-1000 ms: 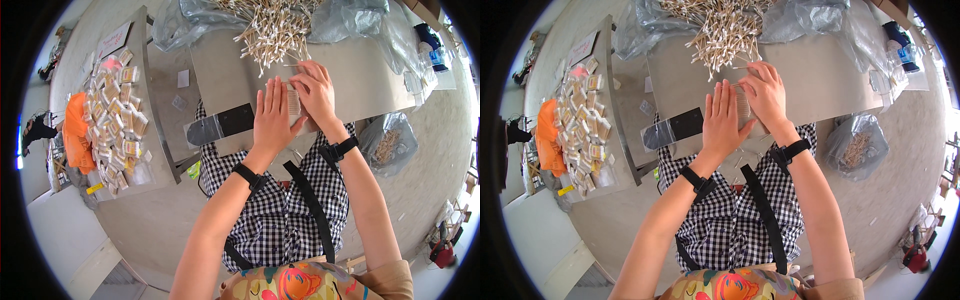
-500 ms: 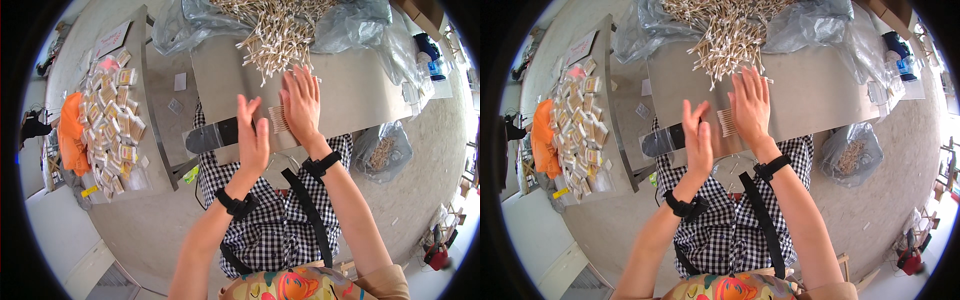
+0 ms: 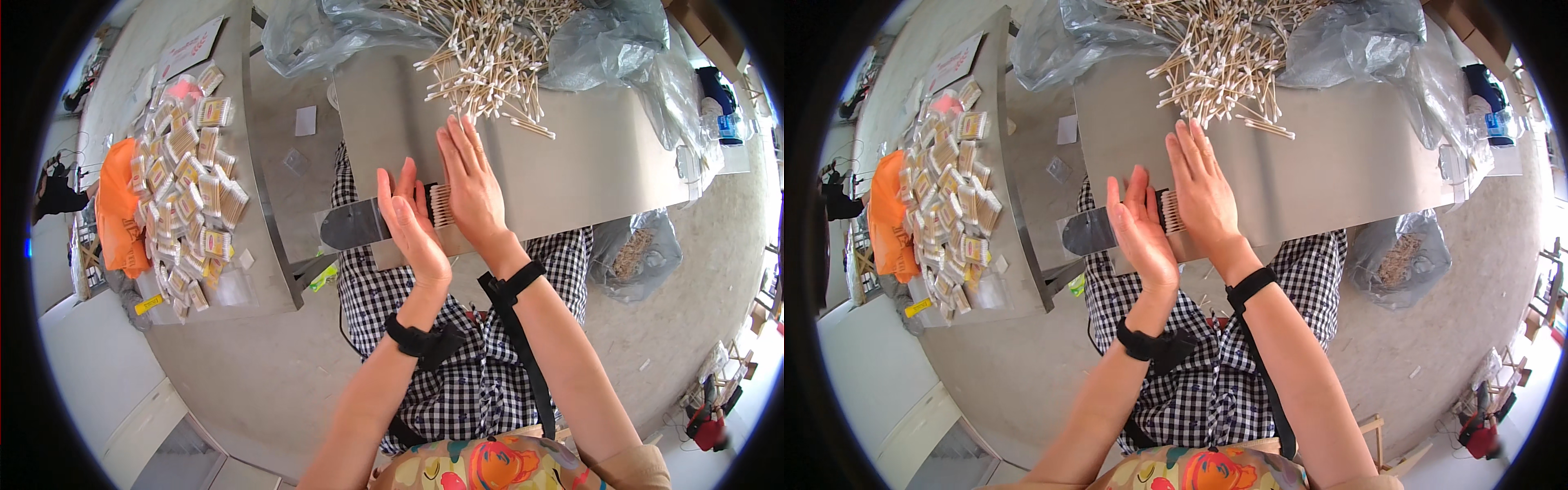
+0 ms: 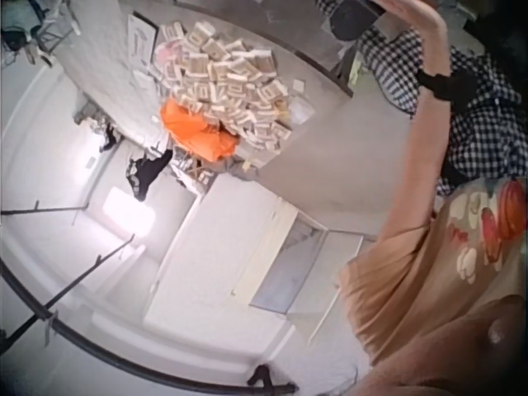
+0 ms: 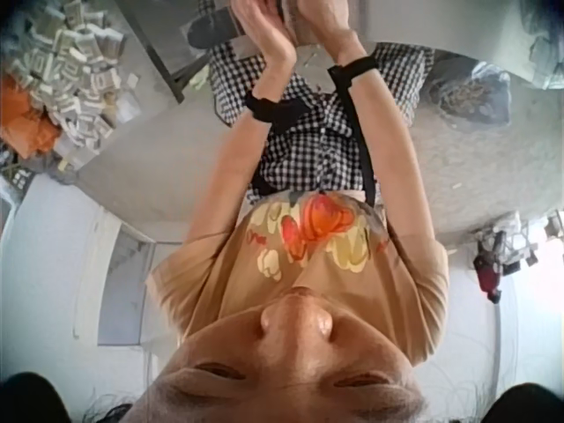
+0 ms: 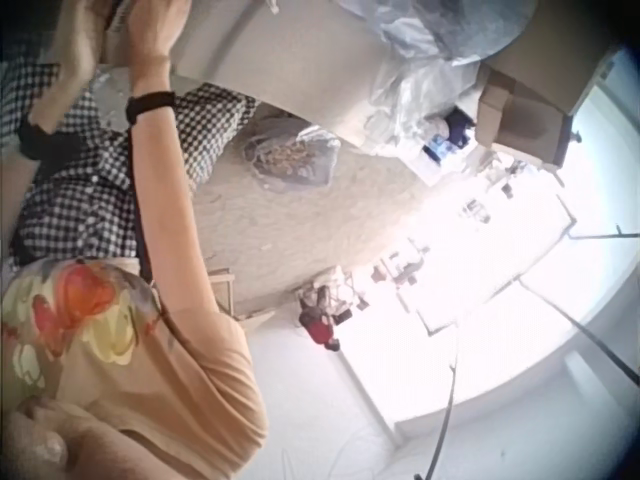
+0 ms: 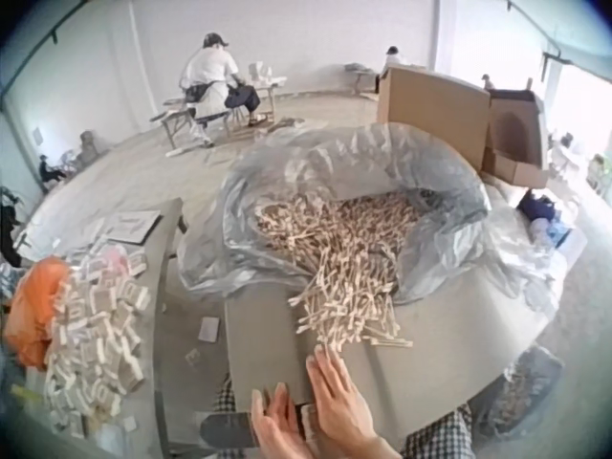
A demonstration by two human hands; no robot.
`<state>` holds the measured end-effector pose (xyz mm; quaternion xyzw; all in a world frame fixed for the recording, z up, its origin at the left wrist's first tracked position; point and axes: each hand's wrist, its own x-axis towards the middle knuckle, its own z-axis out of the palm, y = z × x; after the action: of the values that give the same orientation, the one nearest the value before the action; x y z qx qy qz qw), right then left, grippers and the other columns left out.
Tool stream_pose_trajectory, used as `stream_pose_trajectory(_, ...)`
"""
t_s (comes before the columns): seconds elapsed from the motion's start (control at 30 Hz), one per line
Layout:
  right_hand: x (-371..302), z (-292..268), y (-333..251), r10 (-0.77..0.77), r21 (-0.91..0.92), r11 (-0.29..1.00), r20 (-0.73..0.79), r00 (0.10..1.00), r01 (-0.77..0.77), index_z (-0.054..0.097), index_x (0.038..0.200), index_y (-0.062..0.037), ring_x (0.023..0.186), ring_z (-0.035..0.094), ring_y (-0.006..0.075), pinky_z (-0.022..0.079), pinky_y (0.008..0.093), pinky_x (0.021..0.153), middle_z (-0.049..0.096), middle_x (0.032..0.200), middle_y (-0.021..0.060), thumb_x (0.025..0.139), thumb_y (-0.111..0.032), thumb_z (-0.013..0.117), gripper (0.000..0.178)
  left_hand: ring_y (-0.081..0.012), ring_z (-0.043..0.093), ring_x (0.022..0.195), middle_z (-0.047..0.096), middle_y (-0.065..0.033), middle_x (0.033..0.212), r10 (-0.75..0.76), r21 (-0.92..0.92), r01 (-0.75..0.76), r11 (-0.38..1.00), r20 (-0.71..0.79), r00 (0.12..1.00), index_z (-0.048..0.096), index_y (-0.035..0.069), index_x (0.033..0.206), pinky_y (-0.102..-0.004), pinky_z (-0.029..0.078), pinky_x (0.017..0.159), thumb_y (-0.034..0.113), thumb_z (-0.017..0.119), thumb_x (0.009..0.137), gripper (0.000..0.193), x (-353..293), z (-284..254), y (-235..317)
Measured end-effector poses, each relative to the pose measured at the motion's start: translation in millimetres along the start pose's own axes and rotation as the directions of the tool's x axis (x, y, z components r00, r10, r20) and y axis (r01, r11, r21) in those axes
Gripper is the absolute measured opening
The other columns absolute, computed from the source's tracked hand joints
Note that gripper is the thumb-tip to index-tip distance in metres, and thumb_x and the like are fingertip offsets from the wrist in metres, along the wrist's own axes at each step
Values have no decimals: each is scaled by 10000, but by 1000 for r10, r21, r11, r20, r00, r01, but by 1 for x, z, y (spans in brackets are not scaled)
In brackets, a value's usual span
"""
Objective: Manually align and pack cotton swabs into small plastic containers.
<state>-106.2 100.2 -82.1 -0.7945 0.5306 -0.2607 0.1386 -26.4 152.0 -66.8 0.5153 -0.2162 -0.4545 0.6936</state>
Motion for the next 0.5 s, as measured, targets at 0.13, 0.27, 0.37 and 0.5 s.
stream_pose_trajectory(0.13, 1, 0, -7, -20, 10, 1000, 58, 998, 19, 443, 1433, 28, 1491, 264, 291, 332, 390, 1192, 370, 1549, 139, 878, 20, 497, 558, -306, 362, 1429, 410, -258, 1487, 1, -2, -1, 1000, -55, 998, 198, 18, 1544, -413, 249, 1199, 471, 343, 1057, 681, 0, 4, 1)
stream_pose_trajectory(0.27, 1, -1, -6, -53, 40, 998, 78, 996, 50, 468, 1418, 21, 1488, 275, 276, 346, 385, 1185, 393, 1536, 130, 887, 7, 494, 532, -298, 374, 1419, 415, -259, 1483, 17, 4, -17, 1000, -46, 999, 235, 15, 1530, -411, 250, 1197, 474, 348, 1055, 671, 0, 5, 0)
stream_pose_trajectory(0.37, 0, 0, -5, -53, 37, 998, 85, 995, 50, 480, 1408, 23, 1486, 279, 272, 337, 385, 1190, 403, 1528, 134, 891, -4, 494, 518, -299, 375, 1417, 416, -262, 1481, 18, 26, -17, 1000, -33, 999, 240, 7, 1525, -409, 250, 1198, 474, 352, 1053, 673, -1, 6, 2)
stream_pose_trajectory(0.5, 0, 0, -5, -70, 14, 997, 90, 993, 69, 479, 1405, 28, 1486, 280, 275, 321, 388, 1199, 403, 1528, 139, 892, -20, 504, 516, -308, 370, 1419, 412, -267, 1481, 15, 28, -14, 1000, -31, 999, 239, -3, 1521, -415, 251, 1196, 471, 350, 1054, 675, 0, 6, 1)
